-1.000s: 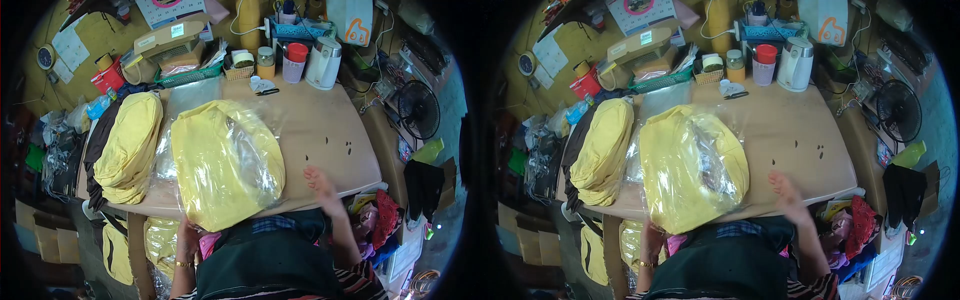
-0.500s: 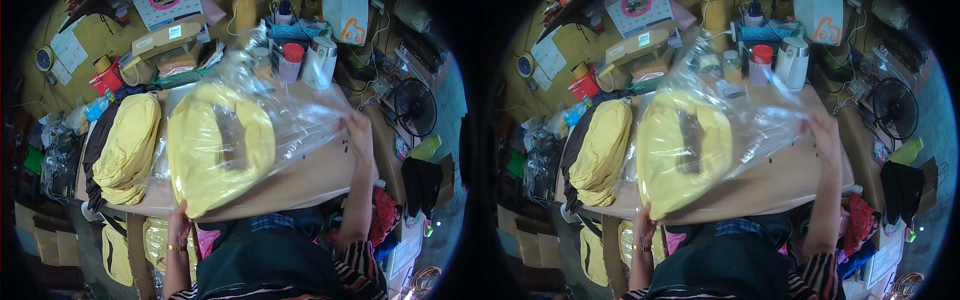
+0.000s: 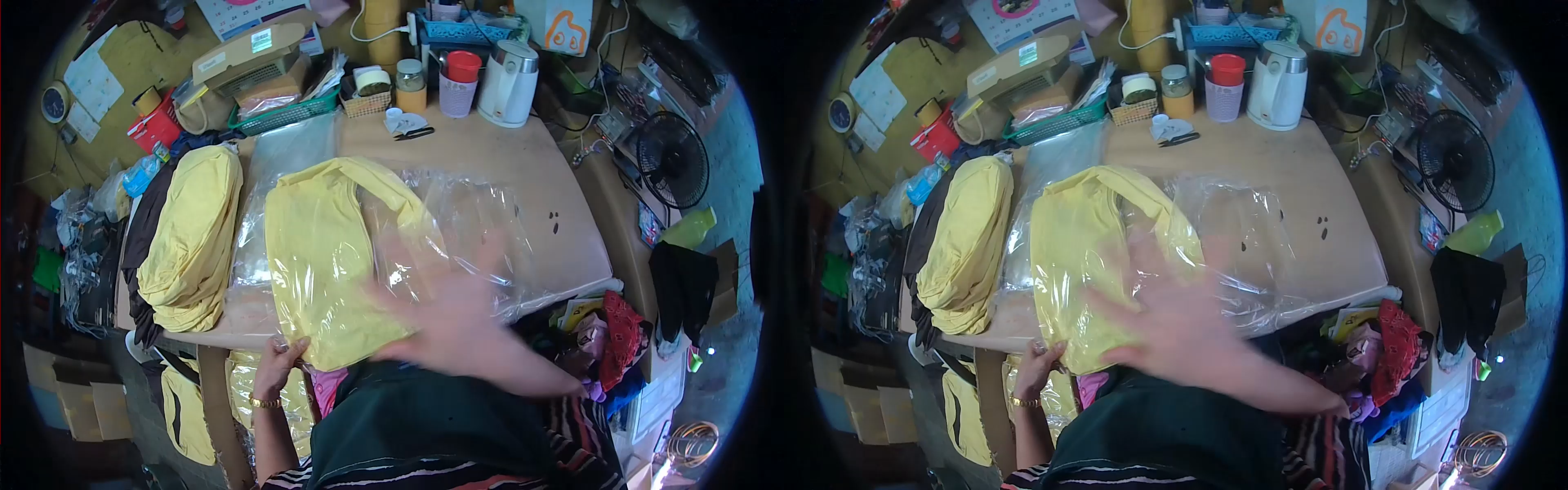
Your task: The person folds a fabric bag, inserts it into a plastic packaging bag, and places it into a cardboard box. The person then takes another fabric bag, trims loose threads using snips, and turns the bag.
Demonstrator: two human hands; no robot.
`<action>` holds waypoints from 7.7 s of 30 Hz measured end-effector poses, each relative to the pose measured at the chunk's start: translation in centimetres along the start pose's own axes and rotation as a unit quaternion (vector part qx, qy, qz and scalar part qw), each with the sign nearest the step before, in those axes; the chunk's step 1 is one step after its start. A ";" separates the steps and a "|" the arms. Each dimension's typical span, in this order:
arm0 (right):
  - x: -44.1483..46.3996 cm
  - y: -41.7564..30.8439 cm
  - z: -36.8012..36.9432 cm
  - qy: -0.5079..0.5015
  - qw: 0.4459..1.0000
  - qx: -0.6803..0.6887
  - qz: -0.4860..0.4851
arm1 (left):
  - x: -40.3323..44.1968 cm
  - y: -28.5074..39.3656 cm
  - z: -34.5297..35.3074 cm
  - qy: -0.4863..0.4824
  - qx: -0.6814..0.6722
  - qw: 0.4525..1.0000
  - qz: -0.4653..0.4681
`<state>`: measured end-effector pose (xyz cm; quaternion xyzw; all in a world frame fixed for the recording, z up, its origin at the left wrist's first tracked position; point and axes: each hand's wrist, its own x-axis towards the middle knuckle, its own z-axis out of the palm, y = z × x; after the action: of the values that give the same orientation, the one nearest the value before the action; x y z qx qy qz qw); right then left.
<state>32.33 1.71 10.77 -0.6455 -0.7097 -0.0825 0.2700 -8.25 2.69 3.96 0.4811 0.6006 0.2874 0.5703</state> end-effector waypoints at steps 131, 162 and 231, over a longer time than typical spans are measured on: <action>-7.9 7.8 -10.8 -0.412 0.777 0.420 0.224 | 23.3 8.4 11.0 0.186 0.571 0.746 0.288; -5.2 12.6 7.4 -0.002 0.915 -0.134 0.380 | 0.7 21.9 4.6 0.137 -0.121 0.650 0.737; 7.8 7.0 -7.1 -0.258 0.929 0.260 -0.059 | 4.6 29.0 -4.2 -0.024 0.570 0.647 0.506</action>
<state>40.88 6.24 18.95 -0.5082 -0.7884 0.2585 0.2310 -4.53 18.47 28.84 0.9471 0.2953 0.1208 -0.0361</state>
